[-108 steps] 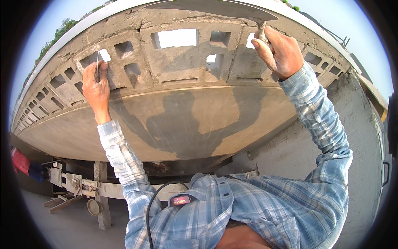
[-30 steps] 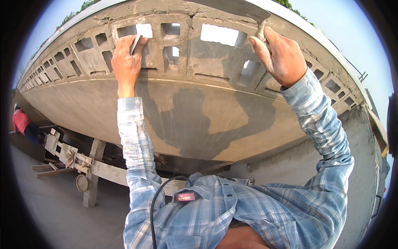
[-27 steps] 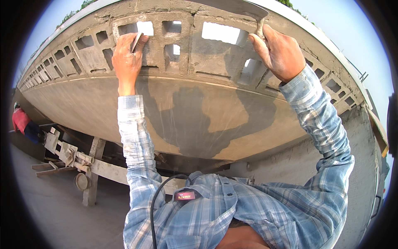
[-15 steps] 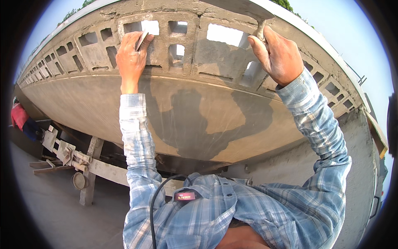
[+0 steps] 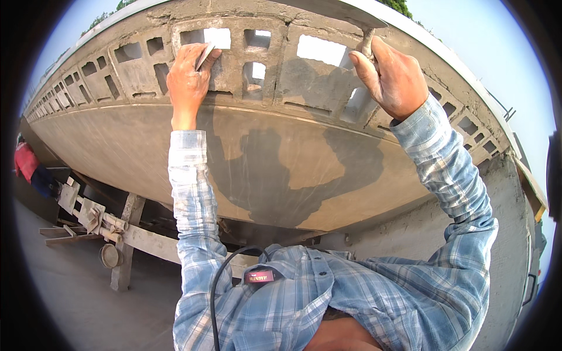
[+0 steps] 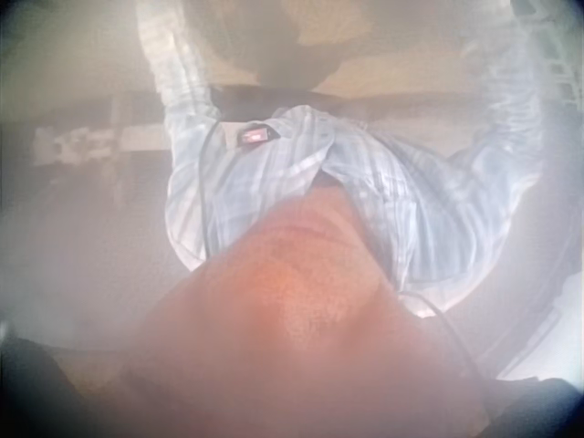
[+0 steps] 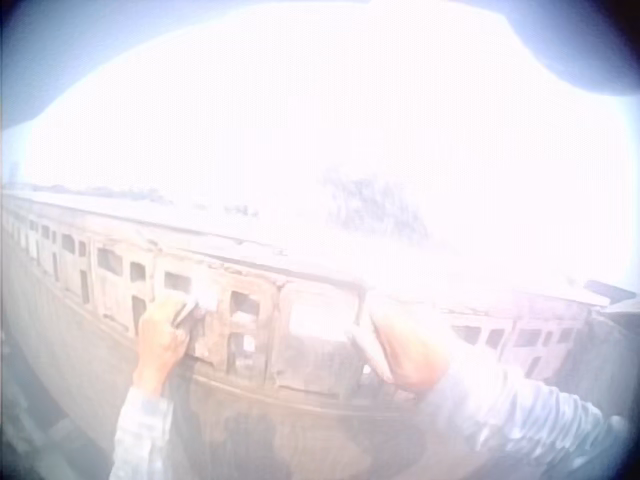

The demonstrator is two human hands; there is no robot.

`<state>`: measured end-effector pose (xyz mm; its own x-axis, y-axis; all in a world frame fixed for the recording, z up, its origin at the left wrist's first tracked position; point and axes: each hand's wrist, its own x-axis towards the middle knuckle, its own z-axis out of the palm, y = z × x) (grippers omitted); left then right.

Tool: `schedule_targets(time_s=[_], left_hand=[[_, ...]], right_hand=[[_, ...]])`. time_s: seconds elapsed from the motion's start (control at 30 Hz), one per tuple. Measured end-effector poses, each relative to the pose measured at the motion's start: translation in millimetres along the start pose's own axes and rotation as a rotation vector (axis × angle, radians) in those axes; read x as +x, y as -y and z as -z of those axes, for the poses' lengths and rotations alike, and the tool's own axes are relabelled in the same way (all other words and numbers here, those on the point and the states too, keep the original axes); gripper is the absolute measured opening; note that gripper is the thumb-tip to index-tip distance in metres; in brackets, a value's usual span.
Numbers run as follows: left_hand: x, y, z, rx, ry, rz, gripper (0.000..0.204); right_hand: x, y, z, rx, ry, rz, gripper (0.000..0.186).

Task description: The person applies cement to a curved concrete structure using a trowel and a float. They repeatedly scoop cement and smooth the surface along the curved wall, working methodically from one section to the next.

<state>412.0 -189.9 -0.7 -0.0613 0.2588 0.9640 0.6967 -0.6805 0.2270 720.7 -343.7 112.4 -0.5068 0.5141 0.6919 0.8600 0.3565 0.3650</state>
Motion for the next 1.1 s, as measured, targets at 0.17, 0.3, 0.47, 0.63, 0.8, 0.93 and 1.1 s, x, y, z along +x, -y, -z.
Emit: schedule_targets(time_s=[0.17, 0.3, 0.47, 0.63, 0.8, 0.93, 1.1], left_hand=[[4.1, -1.9, -2.9, -0.017, -0.015, -0.013, 0.022], [6.0, -1.5, -2.1, 0.002, -0.014, -0.020, 0.021], [0.8, 5.5, -0.3, 0.013, -0.012, -0.022, 0.022], [3.6, -1.1, -2.6, 0.008, 0.014, 0.001, 0.023], [2.2, 2.3, -2.6, -0.002, -0.009, -0.016, 0.024], [-0.5, 3.0, -2.2, -0.022, -0.012, -0.026, 0.025], [2.1, -1.2, -4.4, 0.011, -0.001, 0.007, 0.024]], right_hand=[[-2.5, 0.5, -0.2, -0.039, 0.052, -0.033, 0.033], [2.4, -2.2, 0.5, -0.004, 0.004, 0.010, 0.033], [0.8, 2.7, -2.2, 0.015, -0.026, 0.044, 0.034], [-0.6, -13.3, -7.1, -0.155, 0.169, -0.109, 0.032], [-8.5, 2.5, 1.7, -0.009, 0.019, -0.005, 0.032], [-4.8, -0.6, 6.4, -0.039, 0.058, -0.034, 0.034], [-6.7, -17.6, -6.9, -0.148, 0.202, -0.155, 0.032]])
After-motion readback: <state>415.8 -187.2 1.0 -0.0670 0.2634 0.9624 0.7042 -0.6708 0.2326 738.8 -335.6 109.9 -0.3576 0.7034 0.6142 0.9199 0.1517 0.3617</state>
